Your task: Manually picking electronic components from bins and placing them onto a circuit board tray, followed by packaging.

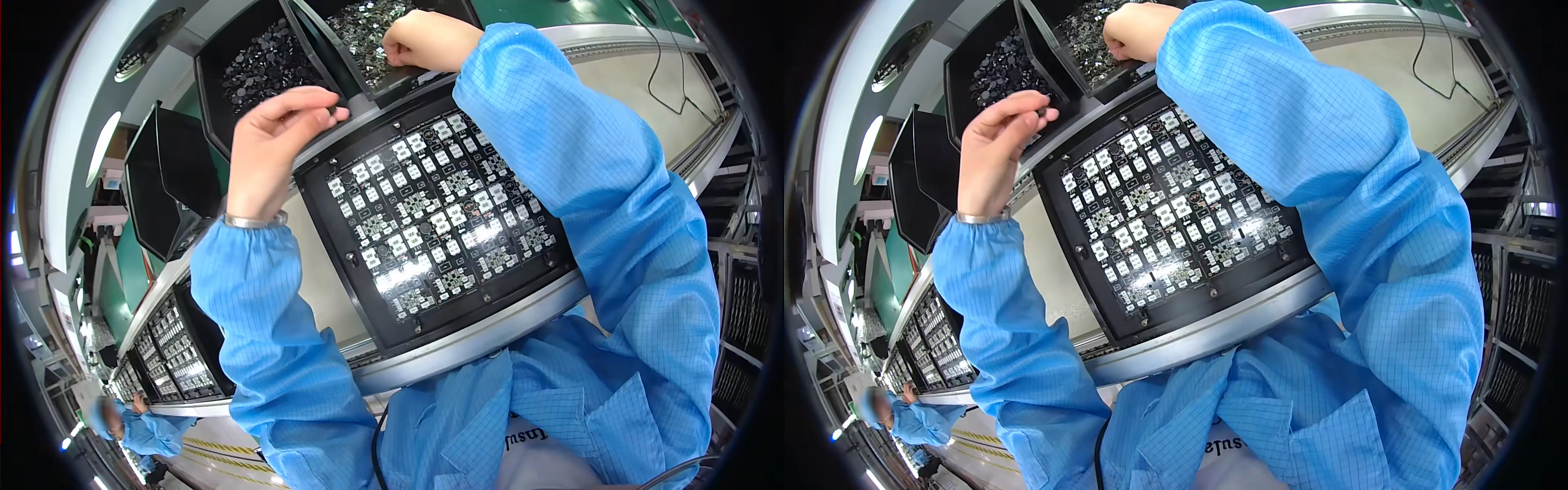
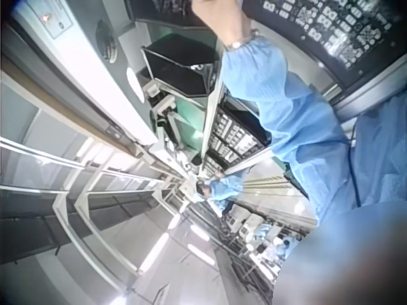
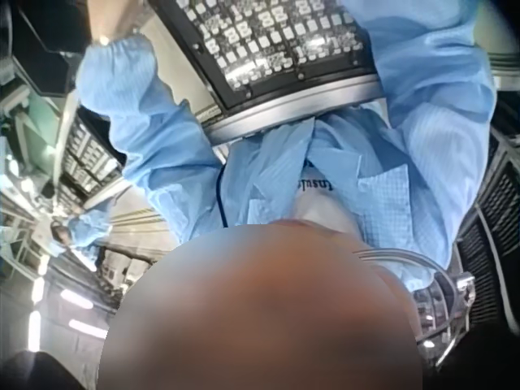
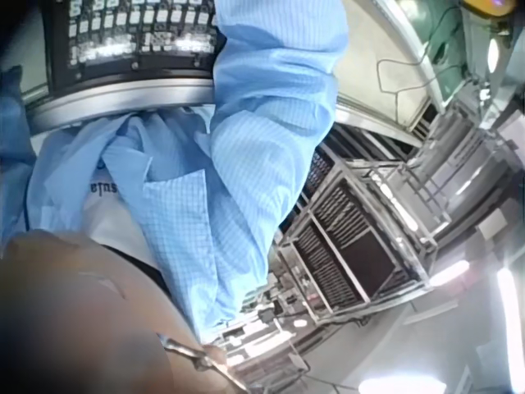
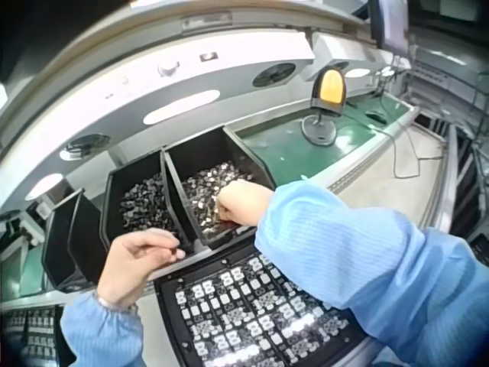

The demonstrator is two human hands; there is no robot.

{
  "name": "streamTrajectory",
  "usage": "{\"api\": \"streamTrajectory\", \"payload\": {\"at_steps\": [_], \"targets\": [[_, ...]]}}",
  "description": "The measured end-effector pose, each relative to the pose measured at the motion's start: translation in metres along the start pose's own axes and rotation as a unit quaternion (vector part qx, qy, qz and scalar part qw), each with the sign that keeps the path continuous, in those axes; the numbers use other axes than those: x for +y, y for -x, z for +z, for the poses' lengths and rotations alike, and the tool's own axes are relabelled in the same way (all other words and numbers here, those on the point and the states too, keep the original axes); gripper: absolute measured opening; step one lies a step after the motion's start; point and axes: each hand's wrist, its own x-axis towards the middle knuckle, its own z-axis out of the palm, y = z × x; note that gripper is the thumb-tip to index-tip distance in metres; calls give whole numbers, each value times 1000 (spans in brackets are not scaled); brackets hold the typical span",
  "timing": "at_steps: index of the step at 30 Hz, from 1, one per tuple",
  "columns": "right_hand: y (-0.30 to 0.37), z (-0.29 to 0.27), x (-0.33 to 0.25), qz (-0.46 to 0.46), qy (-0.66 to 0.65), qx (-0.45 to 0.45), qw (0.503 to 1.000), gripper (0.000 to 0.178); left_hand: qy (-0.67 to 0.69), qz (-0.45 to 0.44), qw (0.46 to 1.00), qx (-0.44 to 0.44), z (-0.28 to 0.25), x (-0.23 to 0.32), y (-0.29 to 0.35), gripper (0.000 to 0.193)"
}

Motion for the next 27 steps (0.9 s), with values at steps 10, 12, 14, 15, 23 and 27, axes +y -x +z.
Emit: {"api": "streamTrajectory", "payload": {"at_steps": [10, 12, 14, 15, 23, 27], "targets": [[27, -31, -9, -40, -148, 217, 964, 11, -4, -79, 994, -70, 45, -14, 11, 26], [41, -38, -16, -52, -182, 234, 954, 10, 4, -114, 990, -78, 51, -16, 6, 26], [57, -45, -24, -18, -268, 205, 941, 9, 3, -105, 990, -90, 58, -26, 1, 25], [63, -41, -22, -31, -291, 210, 933, 7, -22, -82, 993, -86, 62, -31, -1, 23], [109, -20, -19, -5, -310, 179, 934, 14, -417, 102, 899, -85, 75, -35, -16, 20], [109, -15, -16, -10, -281, 167, 945, 14, -458, 109, 877, -92, 69, -42, -19, 22]]}}
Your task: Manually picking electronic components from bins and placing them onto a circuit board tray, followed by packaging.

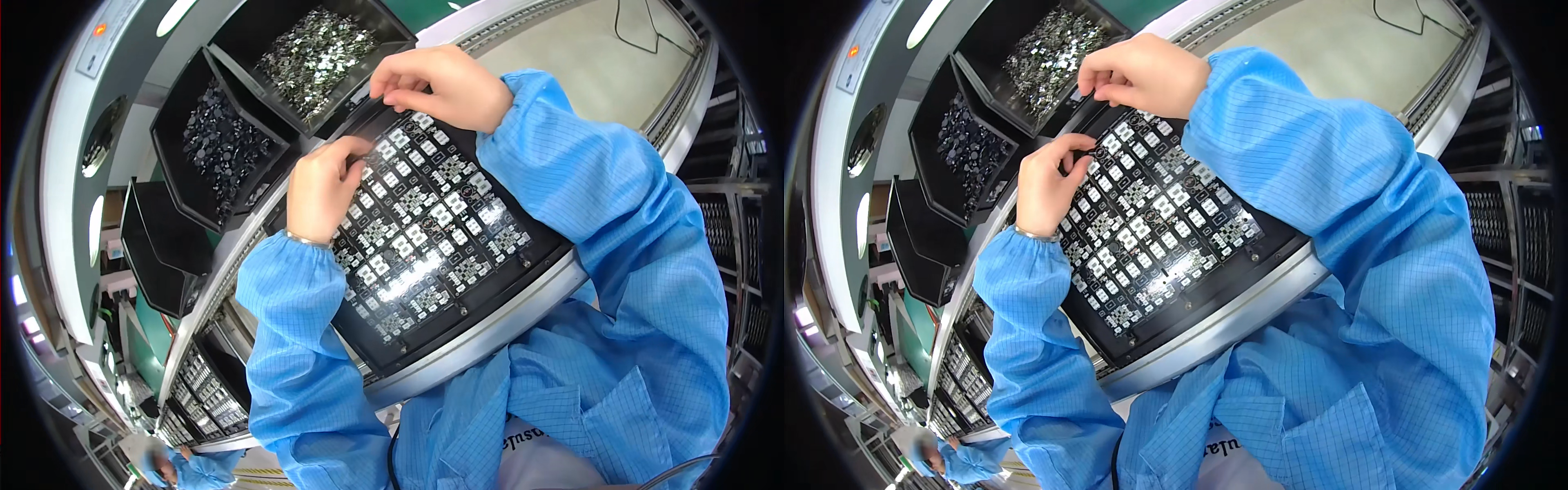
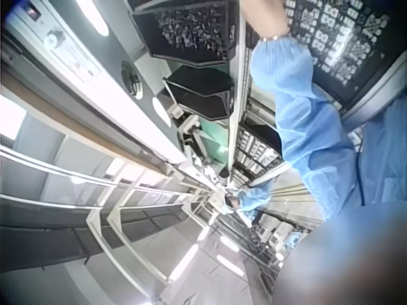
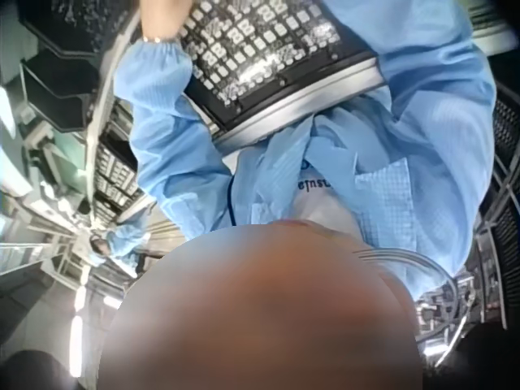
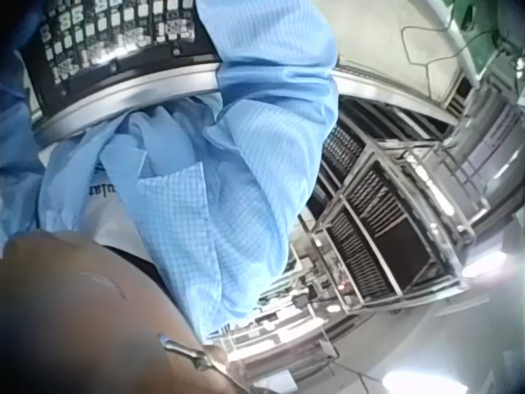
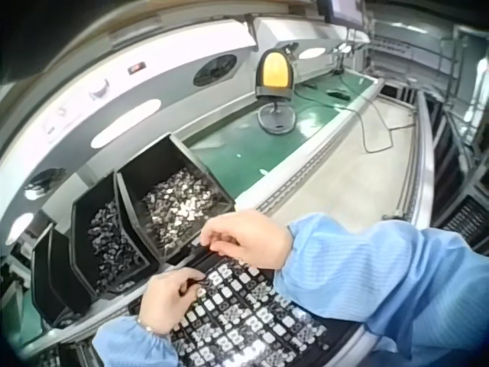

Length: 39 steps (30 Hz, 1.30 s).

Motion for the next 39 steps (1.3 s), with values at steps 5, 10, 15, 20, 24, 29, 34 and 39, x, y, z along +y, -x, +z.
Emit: {"api": "streamTrajectory", "payload": {"at_steps": [5, 10, 15, 20, 24, 29, 34, 39], "targets": [[2, 6, 4, -7, -13, 8, 1000, 13, -10, -20, 1000, -3, 2, -2, 2, 22], [2, 3, 1, 7, -13, -6, 1000, 14, -63, -19, 998, -19, -3, 6, 0, 13], [3, 2, 3, 2, -14, -7, 1000, 14, -104, 9, 994, -21, -2, 8, -1, 12], [5, 1, 6, -2, -13, -11, 1000, 14, -81, 39, 996, 0, 7, 1, -2, 8], [5, 1, 6, 36, -63, -18, 997, 14, -72, 121, 989, 41, 10, -3, 0, 6], [7, -1, 13, 33, -95, -12, 995, 13, -74, 103, 992, 23, 6, -3, 0, 9], [8, 1, 11, 32, -131, -23, 991, 14, -52, 129, 990, 25, 8, -13, 1, 12], [11, 3, 8, 47, -169, -27, 984, 12, -43, 135, 990, 25, 10, -15, 1, 11]]}}
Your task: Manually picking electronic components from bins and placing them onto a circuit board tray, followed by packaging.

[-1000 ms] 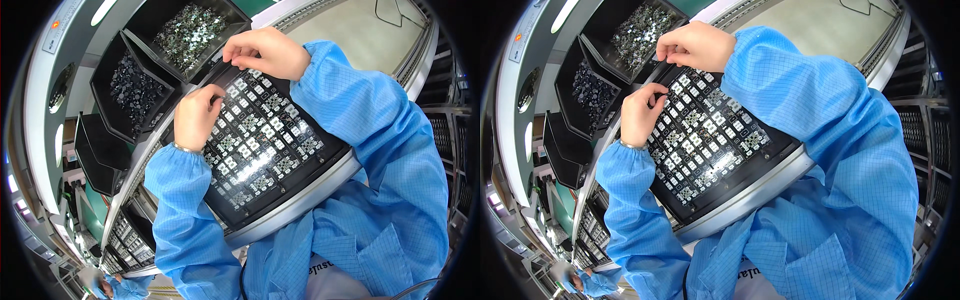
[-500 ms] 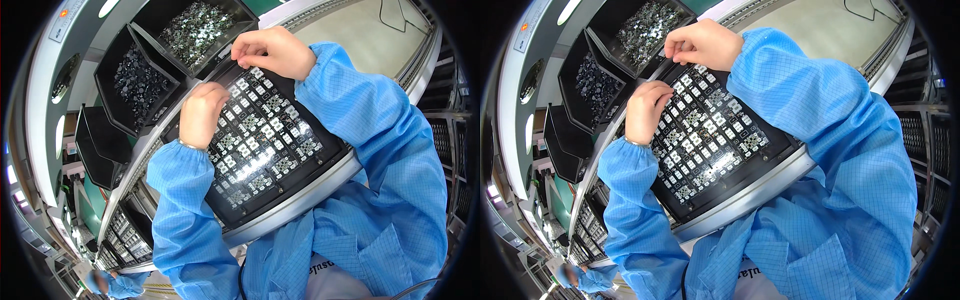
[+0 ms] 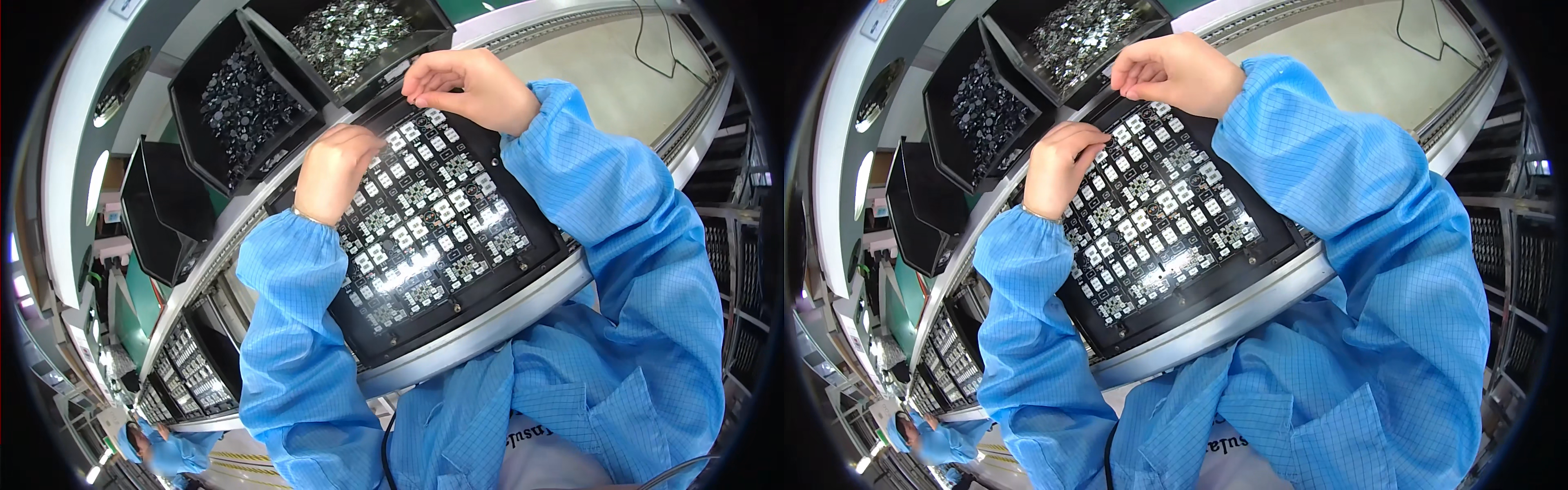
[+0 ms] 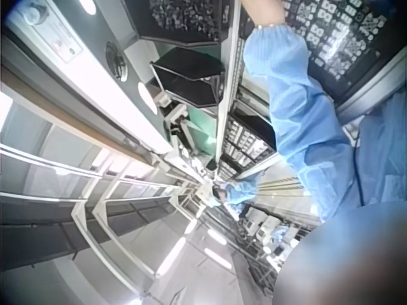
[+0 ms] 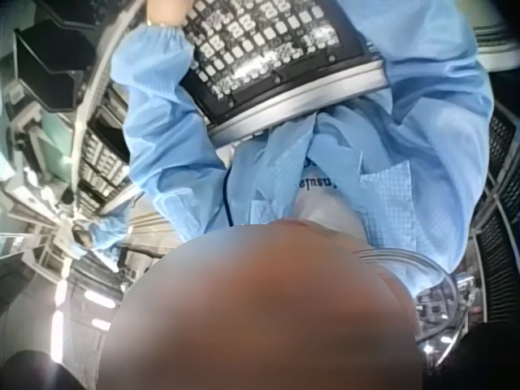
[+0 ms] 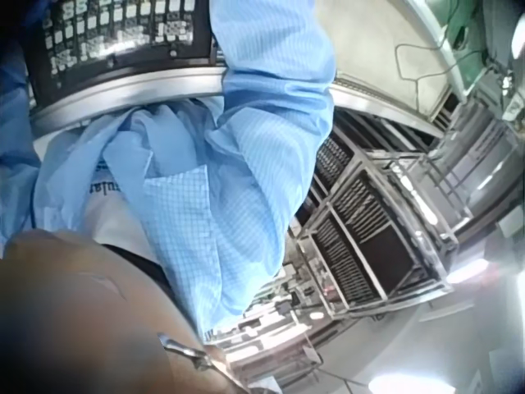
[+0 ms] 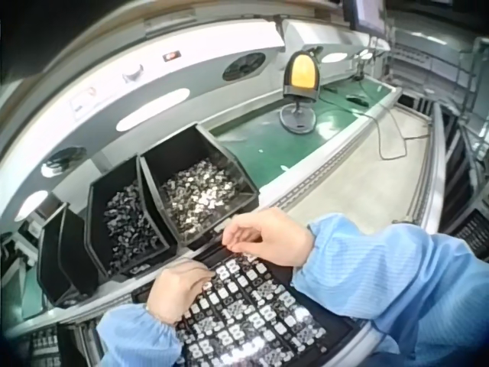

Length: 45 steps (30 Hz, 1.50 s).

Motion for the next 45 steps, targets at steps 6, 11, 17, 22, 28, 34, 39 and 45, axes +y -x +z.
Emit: {"api": "streamTrajectory", "payload": {"at_steps": [6, 11, 17, 22, 28, 34, 39, 45], "targets": [[6, 2, 3, 25, 4, -29, 999, 12, 34, 9, 999, 11, 3, -6, 2, 10], [12, 6, -1, 13, 20, -71, 997, 12, -80, 18, 996, -26, -5, 5, -4, 13], [36, 25, -18, 84, 47, -231, 968, 11, -139, -28, 967, 212, -34, 21, -19, 19], [40, 45, -23, 61, 94, -267, 957, 19, -152, -158, 963, 154, -70, -43, -5, 26], [50, 46, -28, 20, 141, -212, 967, 21, -140, -264, 951, -76, -69, -49, -14, 27], [52, 43, -27, -12, 201, -213, 956, 22, -171, -225, 959, 3, -68, -11, -39, 10], [42, 43, -38, -49, 200, -222, 953, 23, -96, -250, 963, 38, -66, -27, -35, 10], [-13, 1, -37, -53, 146, -92, 984, 17, -26, -267, 947, 176, -70, -25, -38, 13]]}}
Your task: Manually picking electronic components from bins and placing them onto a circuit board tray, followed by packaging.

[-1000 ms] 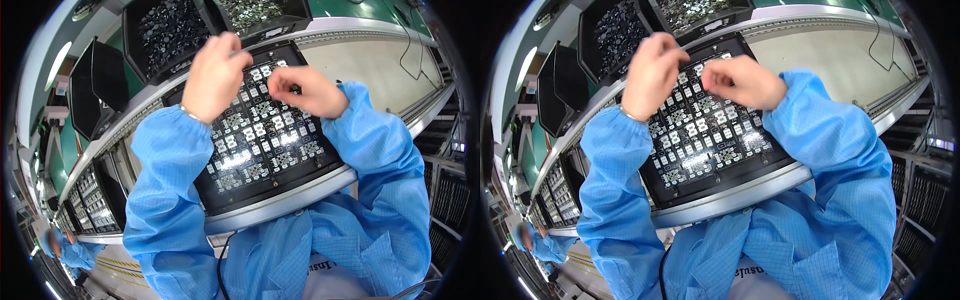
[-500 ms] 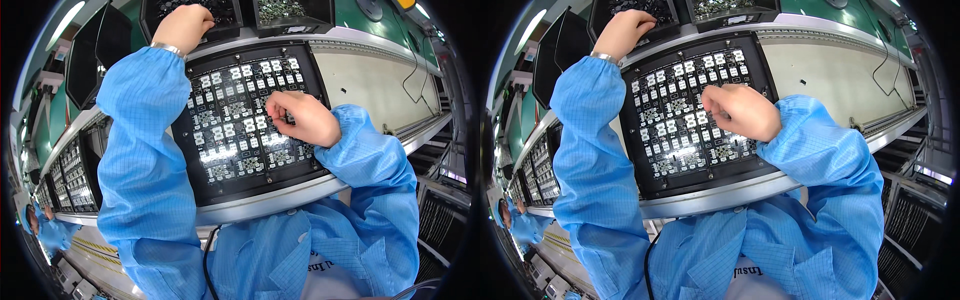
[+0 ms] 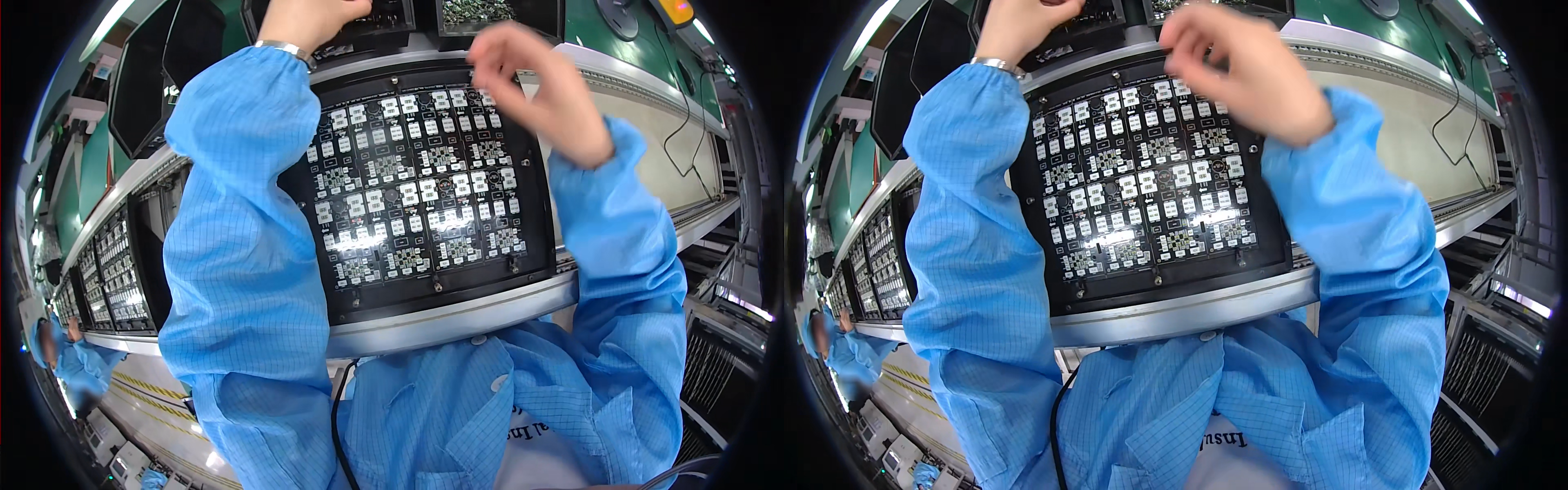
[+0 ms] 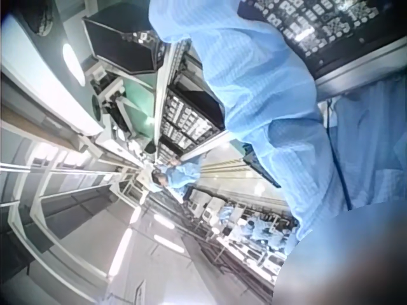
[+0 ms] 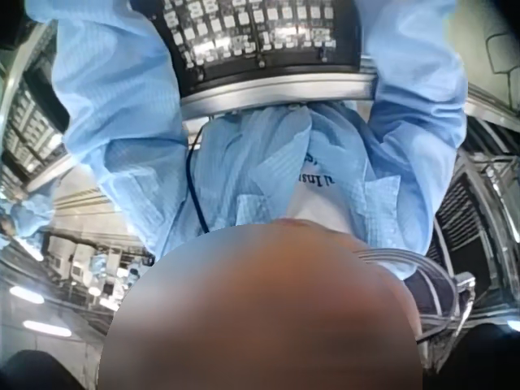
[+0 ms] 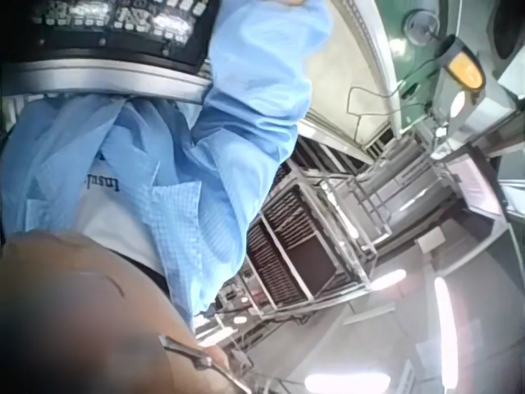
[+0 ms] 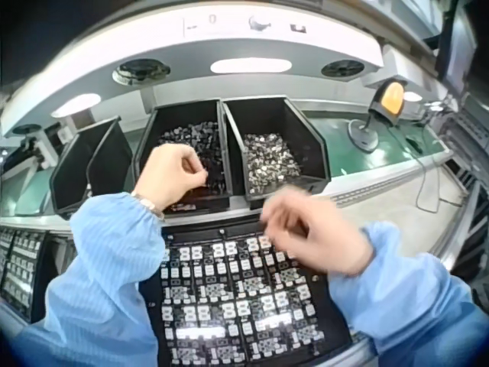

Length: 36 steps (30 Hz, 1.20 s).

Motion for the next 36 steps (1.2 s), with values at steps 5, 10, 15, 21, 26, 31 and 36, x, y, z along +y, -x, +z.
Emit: {"api": "streamTrajectory", "payload": {"at_steps": [5, 10, 15, 21, 26, 31, 36], "targets": [[-46, -30, 32, 72, 71, 125, 987, 9, 192, -78, 978, 12, -26, 13, 17, 10], [-76, -31, 100, 93, 147, -16, 985, 20, 277, -33, 959, -60, -9, 24, 68, 12], [-92, -19, 87, 81, 211, -115, 967, 24, 201, 55, 965, -157, 14, 41, 117, 14], [-78, -24, 74, 49, 206, 3, 977, 12, 353, -129, 901, -218, 26, 48, 145, 20], [-65, -34, 79, 45, 158, 114, 980, 12, 376, -118, 891, -224, 28, 55, 141, 21], [-66, -28, 93, 27, 89, 174, 980, 14, 319, -105, 916, -217, 25, 55, 145, 22], [-58, -38, 71, 47, 60, 186, 980, 17, 220, -64, 948, -222, 25, 67, 138, 25]]}}
